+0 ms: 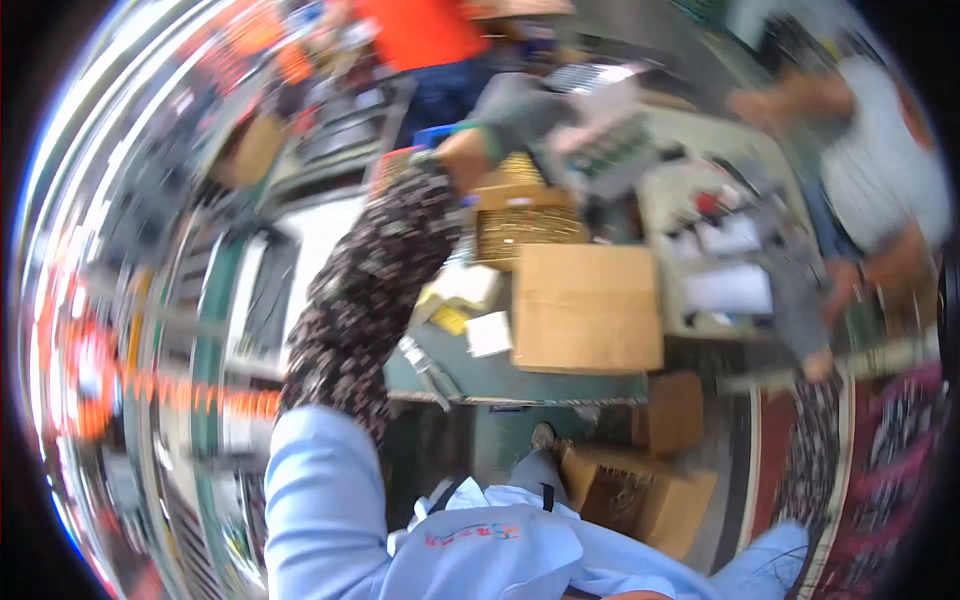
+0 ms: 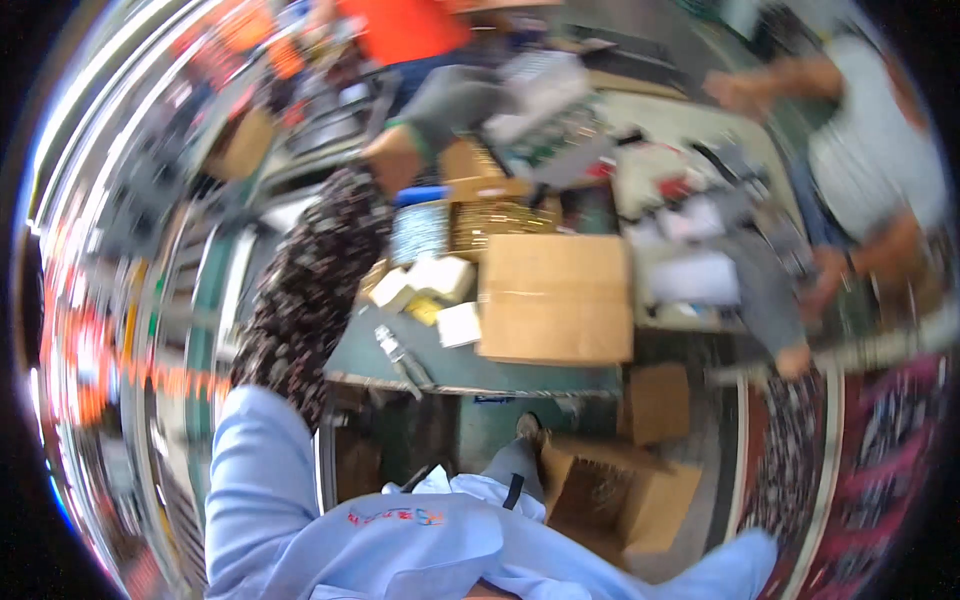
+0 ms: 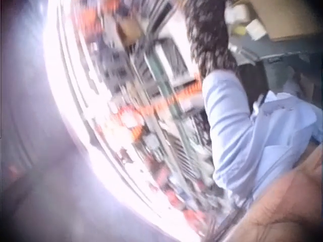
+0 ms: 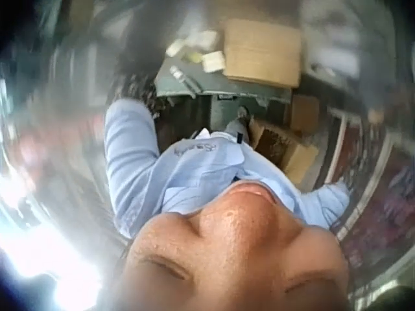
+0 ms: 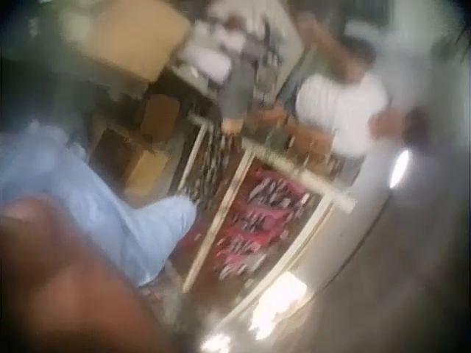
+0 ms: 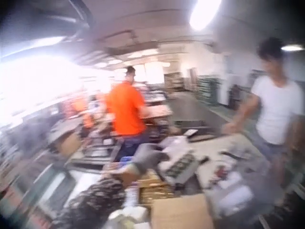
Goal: The person assembles an electronic device by screwing a PCB into a metal chassis with a pneumatic screwdriver, then connecting wires and electronic components with pliers.
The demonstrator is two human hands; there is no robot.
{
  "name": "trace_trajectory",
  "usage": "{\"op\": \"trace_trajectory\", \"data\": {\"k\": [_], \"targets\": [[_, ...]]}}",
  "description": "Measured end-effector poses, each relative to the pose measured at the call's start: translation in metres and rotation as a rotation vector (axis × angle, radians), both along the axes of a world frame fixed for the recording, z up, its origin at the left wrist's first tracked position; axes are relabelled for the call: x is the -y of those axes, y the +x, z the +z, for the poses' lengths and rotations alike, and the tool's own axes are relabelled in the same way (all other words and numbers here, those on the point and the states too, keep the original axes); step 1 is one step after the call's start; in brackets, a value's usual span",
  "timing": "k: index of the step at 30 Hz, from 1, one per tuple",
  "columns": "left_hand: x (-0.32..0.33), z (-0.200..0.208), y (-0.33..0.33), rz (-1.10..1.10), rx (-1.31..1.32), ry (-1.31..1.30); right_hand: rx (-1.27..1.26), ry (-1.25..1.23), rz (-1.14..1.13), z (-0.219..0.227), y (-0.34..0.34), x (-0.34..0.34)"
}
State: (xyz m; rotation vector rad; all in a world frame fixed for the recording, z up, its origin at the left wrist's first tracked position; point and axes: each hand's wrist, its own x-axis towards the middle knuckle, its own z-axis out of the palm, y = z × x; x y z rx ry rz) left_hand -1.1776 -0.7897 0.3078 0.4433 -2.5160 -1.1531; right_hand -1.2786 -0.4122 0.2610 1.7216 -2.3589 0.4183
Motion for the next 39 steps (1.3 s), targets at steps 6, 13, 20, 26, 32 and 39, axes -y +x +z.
{"op": "trace_trajectory", "data": {"k": [6, 13, 20, 26, 32, 39], "targets": [[0.015, 0.048, 0.136, 0.245, 0.048, -0.039, -0.412, -0.176, 0.623, 0.022, 0.067, 0.193], [-0.004, 0.086, 0.416, 0.496, -0.017, -0.167, -0.299, -0.346, 0.947, 0.074, 0.202, 0.266], [-0.096, 0.101, 0.677, 0.78, -0.039, -0.27, -0.044, -0.485, 1.154, 0.077, 0.376, 0.33], [-0.174, 0.11, 0.867, 1.161, 0.33, -0.188, 0.261, -0.451, 1.263, 0.078, 0.529, 0.362], [-0.281, 0.103, 1.025, 1.632, 0.577, -0.188, 0.653, -0.338, 1.38, 0.077, 0.677, 0.377], [-0.327, 0.097, 1.18, 1.751, 1.359, -0.113, 0.615, -0.261, 1.56, 0.051, 0.889, 0.397]]}}
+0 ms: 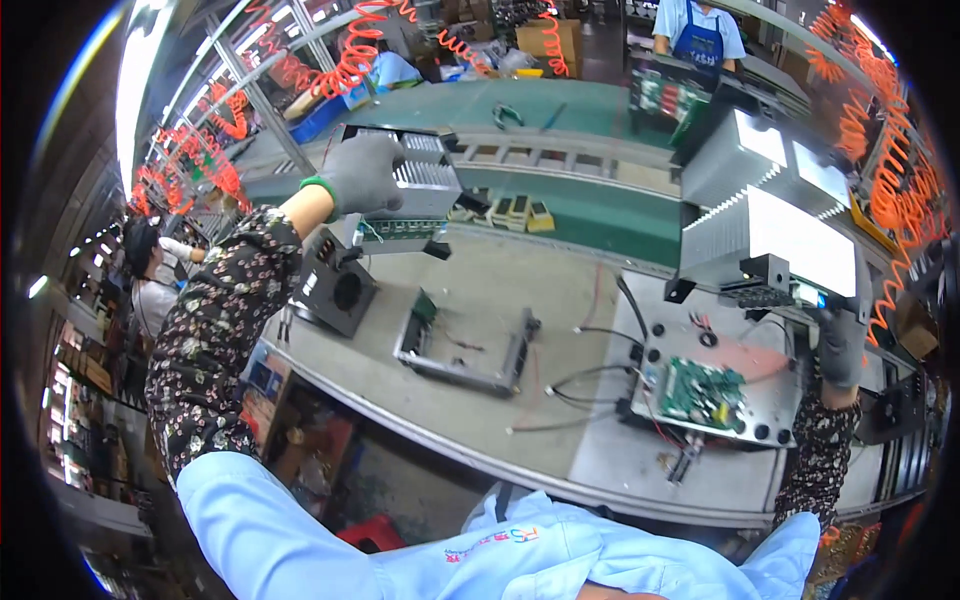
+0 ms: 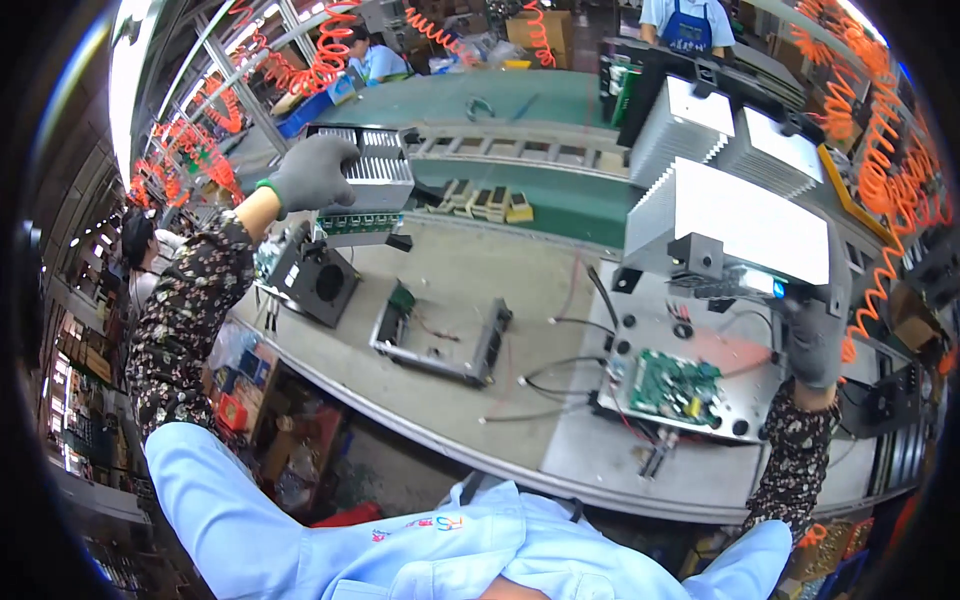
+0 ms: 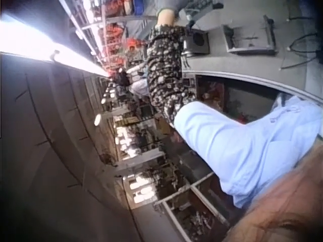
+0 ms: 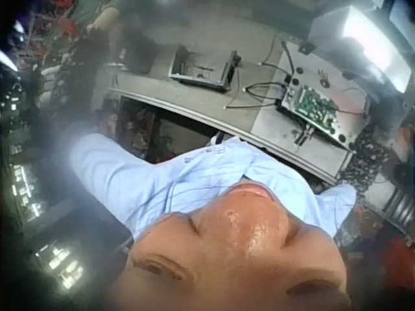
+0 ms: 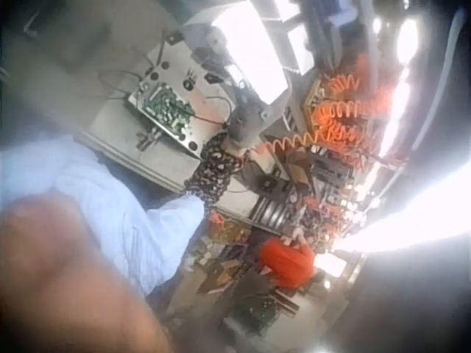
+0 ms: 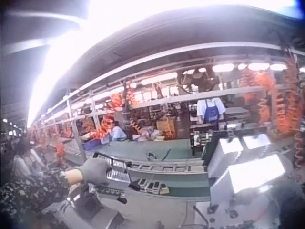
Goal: The person assembles an electronic device by screwing a PCB into a metal chassis with a pneumatic screwdriver, then connecting wires and electronic components with pliers.
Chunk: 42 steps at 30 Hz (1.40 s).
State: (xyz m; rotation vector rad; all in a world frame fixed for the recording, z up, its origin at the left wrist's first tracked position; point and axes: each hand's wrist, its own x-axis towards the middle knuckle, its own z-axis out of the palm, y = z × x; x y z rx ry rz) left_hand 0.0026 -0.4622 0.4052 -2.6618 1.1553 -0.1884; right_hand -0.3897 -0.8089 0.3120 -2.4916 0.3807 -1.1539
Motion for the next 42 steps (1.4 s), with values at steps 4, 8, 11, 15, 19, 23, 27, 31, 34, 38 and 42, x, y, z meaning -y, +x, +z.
{"op": "trace_trajectory", "data": {"k": [4, 8, 11, 15, 19, 23, 27, 31, 34, 38, 42], "targets": [[-0.029, -0.034, 0.1, -0.077, 0.218, -0.101, 0.233, 0.497, 0.191, -0.027, 0.09, -0.052], [-0.027, -0.039, 0.171, -0.114, 0.229, -0.072, 0.269, 0.555, 0.184, -0.024, 0.15, -0.087], [-0.016, -0.048, 0.226, -0.245, 0.286, -0.142, 0.241, 0.596, 0.163, -0.019, 0.185, -0.097], [0.008, -0.046, 0.279, -0.25, 0.304, -0.177, 0.27, 0.506, 0.095, -0.013, 0.23, -0.09], [0.037, -0.039, 0.306, -0.297, 0.347, -0.138, 0.376, 0.651, 0.13, 0.003, 0.283, -0.062], [0.074, -0.039, 0.337, -0.251, 0.28, 0.012, 0.382, 0.63, 0.234, 0.013, 0.333, -0.041], [0.105, -0.032, 0.349, -0.244, 0.235, 0.195, 0.397, 0.619, 0.272, 0.023, 0.382, -0.035], [0.136, -0.031, 0.352, -0.344, 0.287, 0.247, 0.351, 0.647, 0.348, 0.024, 0.42, -0.009], [0.152, -0.041, 0.374, -0.41, 0.482, 0.257, 0.306, 0.544, 0.249, 0.026, 0.453, 0.001], [0.155, -0.055, 0.414, -0.436, 0.591, 0.183, 0.203, 0.415, 0.136, 0.021, 0.488, 0.035], [0.152, -0.057, 0.42, -0.454, 0.613, 0.147, 0.177, 0.496, 0.236, -0.002, 0.492, 0.067]]}}
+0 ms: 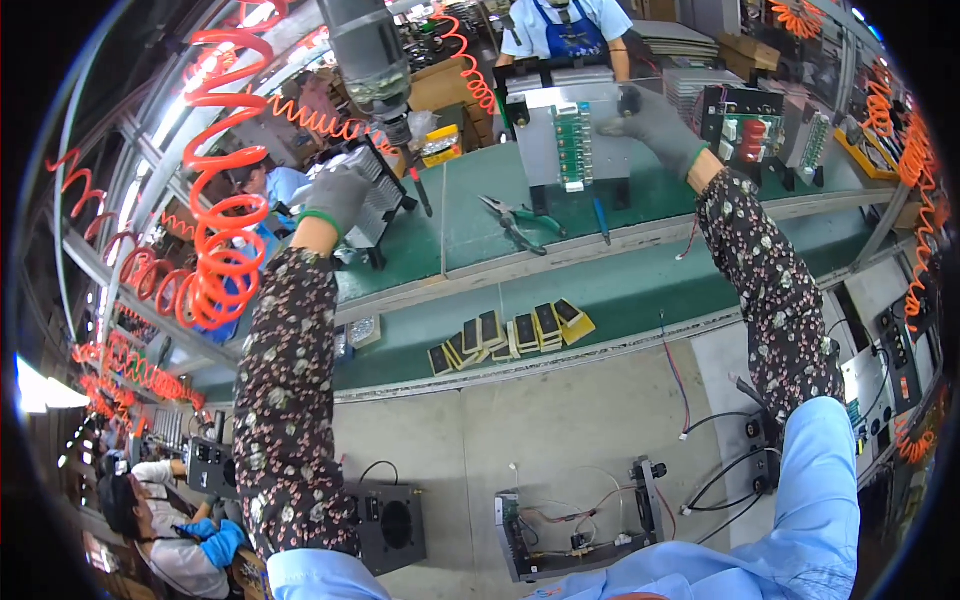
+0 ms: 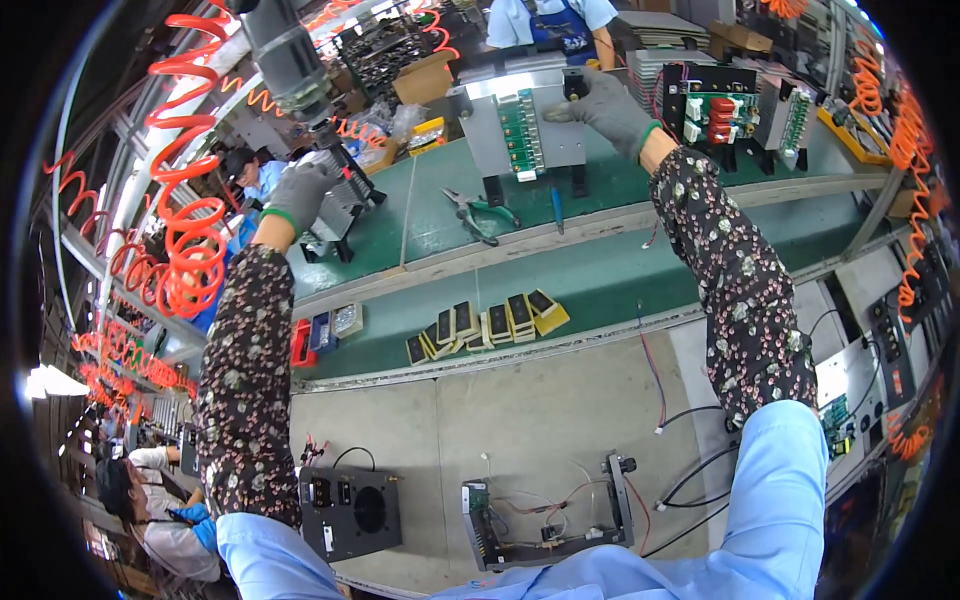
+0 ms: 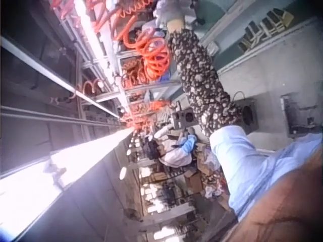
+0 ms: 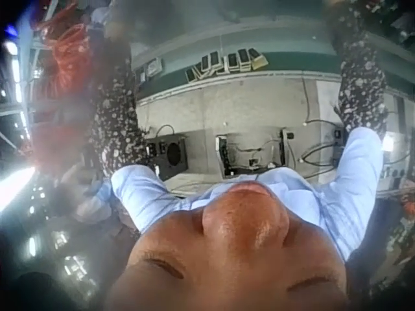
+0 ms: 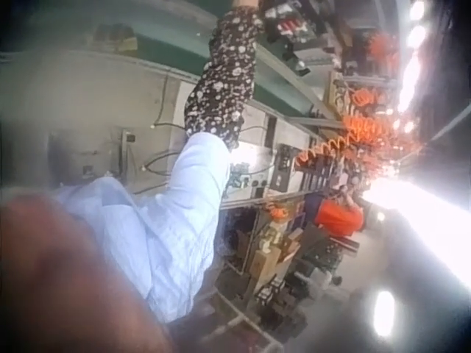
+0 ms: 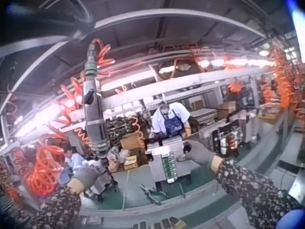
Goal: The person assembles an electronic device by screwing a PCB into a metal chassis with a pneumatic screwdriver, then connecting wires and electronic components with pliers.
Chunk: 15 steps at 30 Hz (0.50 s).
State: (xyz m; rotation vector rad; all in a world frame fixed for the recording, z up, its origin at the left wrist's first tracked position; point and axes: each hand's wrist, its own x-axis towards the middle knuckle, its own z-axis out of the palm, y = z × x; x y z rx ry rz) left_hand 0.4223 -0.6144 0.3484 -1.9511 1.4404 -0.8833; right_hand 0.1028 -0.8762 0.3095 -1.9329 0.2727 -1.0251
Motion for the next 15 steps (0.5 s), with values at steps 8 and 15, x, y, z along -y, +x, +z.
{"op": "trace_trajectory", "data": {"k": [8, 15], "targets": [[-0.008, 0.002, -0.049, -0.073, 0.004, -0.113, -0.207, -0.028, -0.004, 0.002, -0.004, 0.039], [0.028, -0.076, -0.169, -0.05, -0.9, -0.688, -0.268, 0.012, 0.096, 0.001, -0.018, 0.039]]}}
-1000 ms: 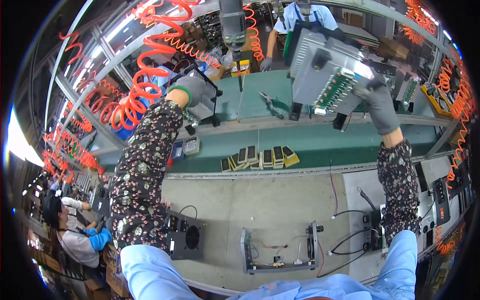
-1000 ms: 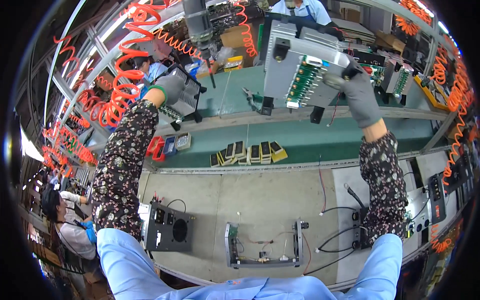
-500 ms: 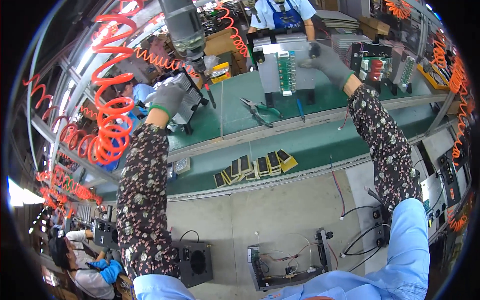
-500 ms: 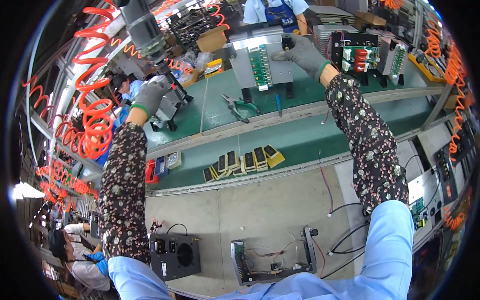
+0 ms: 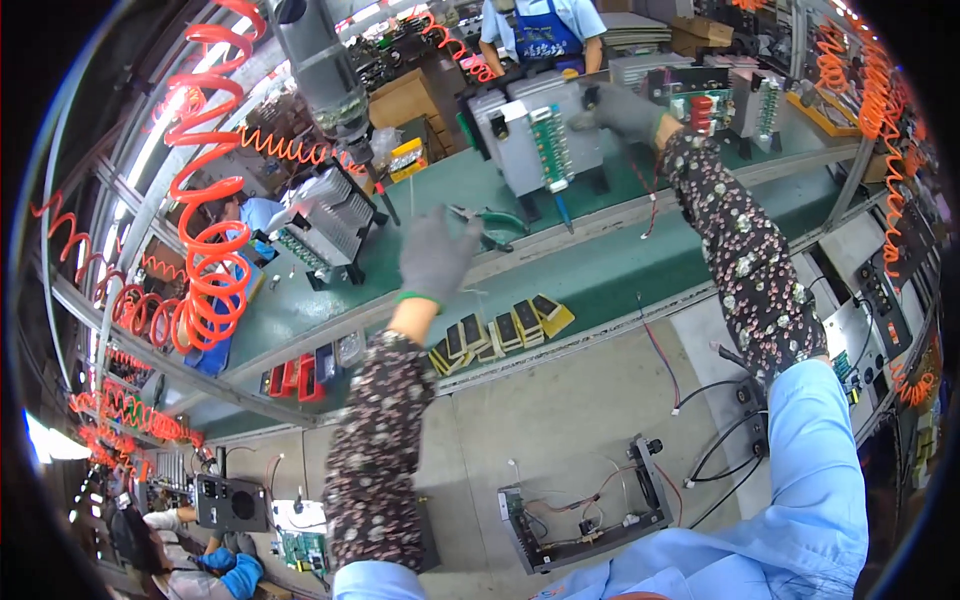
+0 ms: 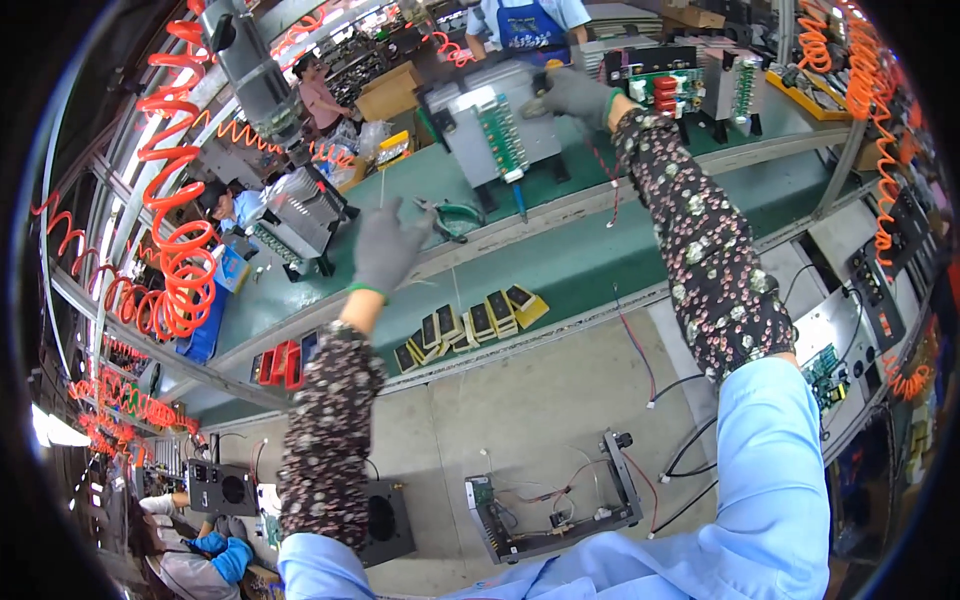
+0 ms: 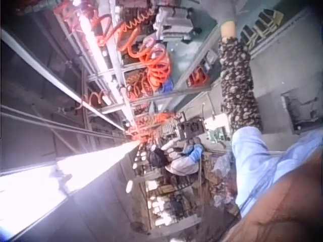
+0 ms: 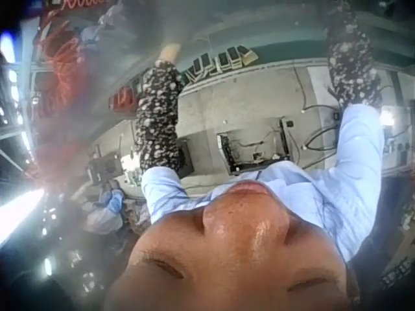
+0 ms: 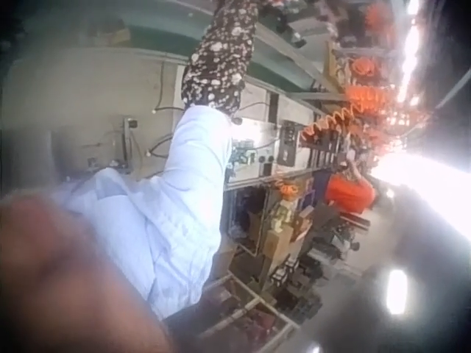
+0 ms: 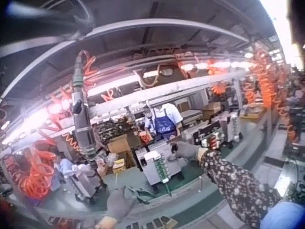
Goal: The person assembles an electronic device by screwing a PCB into a metal chassis with a pneumatic screwdriver, then connecting wires and electronic components with pliers.
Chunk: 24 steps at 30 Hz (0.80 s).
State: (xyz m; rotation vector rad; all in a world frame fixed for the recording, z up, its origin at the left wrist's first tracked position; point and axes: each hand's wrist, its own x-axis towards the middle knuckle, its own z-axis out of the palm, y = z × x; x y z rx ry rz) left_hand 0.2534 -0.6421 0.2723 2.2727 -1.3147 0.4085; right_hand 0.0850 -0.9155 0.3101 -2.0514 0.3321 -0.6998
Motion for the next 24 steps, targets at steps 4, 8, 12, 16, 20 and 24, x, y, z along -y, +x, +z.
{"op": "trace_trajectory", "data": {"k": [4, 8, 12, 16, 20, 24], "targets": [[0.018, -0.02, 0.016, -0.037, -0.179, -0.008, -0.134, -0.214, -0.04, 0.009, 0.021, -0.042], [0.03, -0.024, 0.02, 0.018, -0.037, 0.202, -0.132, -0.368, -0.289, 0.004, 0.018, -0.058], [0.017, -0.047, 0.051, -0.033, 0.423, 0.354, 0.116, -0.341, -0.897, -0.014, 0.019, -0.084], [-0.032, -0.003, 0.013, -0.076, 0.242, -0.161, 0.603, -0.758, -0.784, 0.01, -0.023, -0.119], [-0.034, 0.008, -0.115, -0.113, 0.146, 0.008, 0.286, -0.442, -0.163, -0.003, -0.263, -0.213], [-0.097, 0.044, -0.258, -0.709, -0.294, -0.082, 0.011, 0.134, -0.316, -0.081, -0.511, -0.318]]}}
